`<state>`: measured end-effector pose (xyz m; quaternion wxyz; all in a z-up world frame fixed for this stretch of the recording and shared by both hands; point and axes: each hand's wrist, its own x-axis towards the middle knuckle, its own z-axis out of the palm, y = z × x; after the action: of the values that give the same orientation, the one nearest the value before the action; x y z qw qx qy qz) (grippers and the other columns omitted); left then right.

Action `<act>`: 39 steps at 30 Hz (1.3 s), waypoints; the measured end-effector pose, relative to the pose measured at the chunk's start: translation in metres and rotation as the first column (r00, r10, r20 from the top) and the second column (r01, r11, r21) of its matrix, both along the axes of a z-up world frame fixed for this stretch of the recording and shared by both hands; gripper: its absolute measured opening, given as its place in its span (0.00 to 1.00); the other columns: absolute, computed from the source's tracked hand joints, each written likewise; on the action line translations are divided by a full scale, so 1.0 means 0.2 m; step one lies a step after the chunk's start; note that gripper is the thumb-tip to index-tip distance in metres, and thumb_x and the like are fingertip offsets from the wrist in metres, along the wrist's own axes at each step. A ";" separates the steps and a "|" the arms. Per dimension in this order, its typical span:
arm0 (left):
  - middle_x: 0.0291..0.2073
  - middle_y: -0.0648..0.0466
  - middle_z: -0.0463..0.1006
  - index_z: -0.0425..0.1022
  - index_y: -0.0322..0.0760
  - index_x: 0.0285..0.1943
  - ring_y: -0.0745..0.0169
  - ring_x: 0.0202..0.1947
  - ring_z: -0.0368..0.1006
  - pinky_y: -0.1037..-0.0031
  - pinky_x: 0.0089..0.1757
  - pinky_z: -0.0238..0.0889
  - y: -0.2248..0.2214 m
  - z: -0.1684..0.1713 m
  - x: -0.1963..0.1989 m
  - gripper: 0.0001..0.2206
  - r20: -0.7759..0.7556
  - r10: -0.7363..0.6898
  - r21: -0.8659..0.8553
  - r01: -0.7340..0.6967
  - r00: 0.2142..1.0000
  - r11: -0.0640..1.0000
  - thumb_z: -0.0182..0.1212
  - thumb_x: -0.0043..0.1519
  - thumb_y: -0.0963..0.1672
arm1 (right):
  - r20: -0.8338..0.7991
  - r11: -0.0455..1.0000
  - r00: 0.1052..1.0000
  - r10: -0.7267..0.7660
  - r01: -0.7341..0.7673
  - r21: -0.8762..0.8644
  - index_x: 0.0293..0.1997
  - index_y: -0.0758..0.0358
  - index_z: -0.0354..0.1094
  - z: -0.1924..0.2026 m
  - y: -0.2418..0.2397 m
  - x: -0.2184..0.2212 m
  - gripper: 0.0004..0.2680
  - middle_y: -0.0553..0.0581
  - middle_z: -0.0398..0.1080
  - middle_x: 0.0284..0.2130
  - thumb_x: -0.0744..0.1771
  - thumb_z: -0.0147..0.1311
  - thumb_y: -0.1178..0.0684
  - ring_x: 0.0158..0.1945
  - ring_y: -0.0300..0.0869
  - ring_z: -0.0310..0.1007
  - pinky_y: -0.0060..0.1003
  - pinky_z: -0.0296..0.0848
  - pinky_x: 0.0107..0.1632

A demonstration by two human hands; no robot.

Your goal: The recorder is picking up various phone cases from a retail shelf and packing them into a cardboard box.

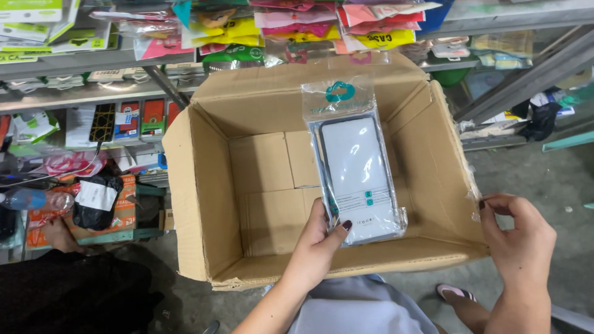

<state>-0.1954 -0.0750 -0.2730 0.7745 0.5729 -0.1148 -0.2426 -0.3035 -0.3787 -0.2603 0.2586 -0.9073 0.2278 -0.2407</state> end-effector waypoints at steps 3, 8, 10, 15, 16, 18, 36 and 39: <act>0.49 0.53 0.71 0.63 0.31 0.60 0.69 0.52 0.63 0.78 0.55 0.57 0.00 0.04 0.01 0.13 -0.034 -0.058 -0.017 0.057 0.998 0.998 0.53 0.67 0.37 | 0.114 0.976 0.993 -0.010 -0.015 0.218 0.51 0.66 0.69 0.04 0.06 0.01 0.07 0.55 0.76 0.45 0.69 0.60 0.59 0.47 0.39 0.78 0.30 0.76 0.52; 0.51 0.54 0.71 0.62 0.31 0.61 0.70 0.54 0.63 0.78 0.56 0.56 -0.01 0.09 0.03 0.14 -0.016 -0.082 -0.037 0.082 0.996 0.996 0.53 0.66 0.37 | -0.058 0.996 0.998 0.028 -0.033 -0.087 0.55 0.65 0.72 0.24 0.21 0.05 0.15 0.67 0.69 0.56 0.63 0.63 0.62 0.54 0.51 0.72 0.39 0.72 0.53; 0.52 0.54 0.71 0.62 0.32 0.61 0.70 0.55 0.64 0.79 0.57 0.56 0.00 0.08 0.03 0.15 -0.021 -0.084 -0.047 0.083 0.996 0.995 0.52 0.65 0.37 | -0.031 0.971 0.999 0.035 -0.041 -0.236 0.56 0.67 0.70 0.32 0.32 0.07 0.17 0.73 0.64 0.59 0.61 0.63 0.63 0.59 0.57 0.67 0.42 0.69 0.55; 0.53 0.51 0.71 0.62 0.30 0.62 0.68 0.56 0.63 0.77 0.58 0.55 0.04 0.07 0.00 0.14 0.006 -0.084 -0.098 0.084 0.996 0.992 0.53 0.67 0.37 | 0.287 0.751 0.882 0.375 -0.470 0.463 0.59 0.65 0.65 0.16 0.50 0.07 0.20 0.57 0.64 0.58 0.61 0.61 0.60 0.56 0.40 0.70 0.32 0.72 0.57; 0.53 0.51 0.71 0.62 0.30 0.62 0.68 0.56 0.63 0.77 0.58 0.55 0.06 0.08 0.00 0.14 0.006 -0.077 -0.096 0.077 0.997 0.992 0.53 0.67 0.37 | 0.287 0.747 0.879 0.381 -0.476 0.464 0.59 0.65 0.65 0.12 0.53 0.08 0.20 0.57 0.64 0.58 0.61 0.61 0.60 0.56 0.40 0.70 0.32 0.72 0.57; 0.53 0.54 0.71 0.62 0.32 0.62 0.70 0.57 0.63 0.78 0.58 0.55 0.09 0.10 0.00 0.15 -0.019 -0.048 -0.102 0.046 0.999 0.994 0.53 0.67 0.37 | 0.254 0.732 0.917 0.307 -0.398 0.553 0.50 0.69 0.69 0.04 0.62 0.09 0.13 0.56 0.68 0.47 0.62 0.62 0.66 0.46 0.36 0.68 0.30 0.70 0.50; 0.50 0.45 0.72 0.65 0.31 0.57 0.58 0.50 0.67 0.68 0.52 0.64 0.38 0.32 0.05 0.23 0.545 0.175 0.259 -0.363 0.820 0.895 0.70 0.57 0.45 | 0.519 0.353 0.812 0.268 -0.583 0.731 0.51 0.74 0.69 0.12 0.63 0.36 0.06 0.64 0.75 0.40 0.69 0.53 0.68 0.44 0.47 0.78 0.41 0.76 0.49; 0.59 0.41 0.68 0.58 0.26 0.67 0.52 0.61 0.65 0.64 0.58 0.59 0.34 0.41 0.13 0.36 0.637 0.185 0.142 -0.350 0.748 0.926 0.74 0.51 0.43 | 0.633 0.228 0.715 0.298 -0.697 0.680 0.49 0.75 0.69 0.15 0.56 0.36 0.03 0.65 0.75 0.40 0.71 0.55 0.68 0.44 0.47 0.78 0.40 0.77 0.54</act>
<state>-0.1701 -0.0068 -0.1909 0.6423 0.7242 -0.2439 0.0582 -0.2308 -0.2662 -0.2302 0.7979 -0.5822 -0.0451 -0.1494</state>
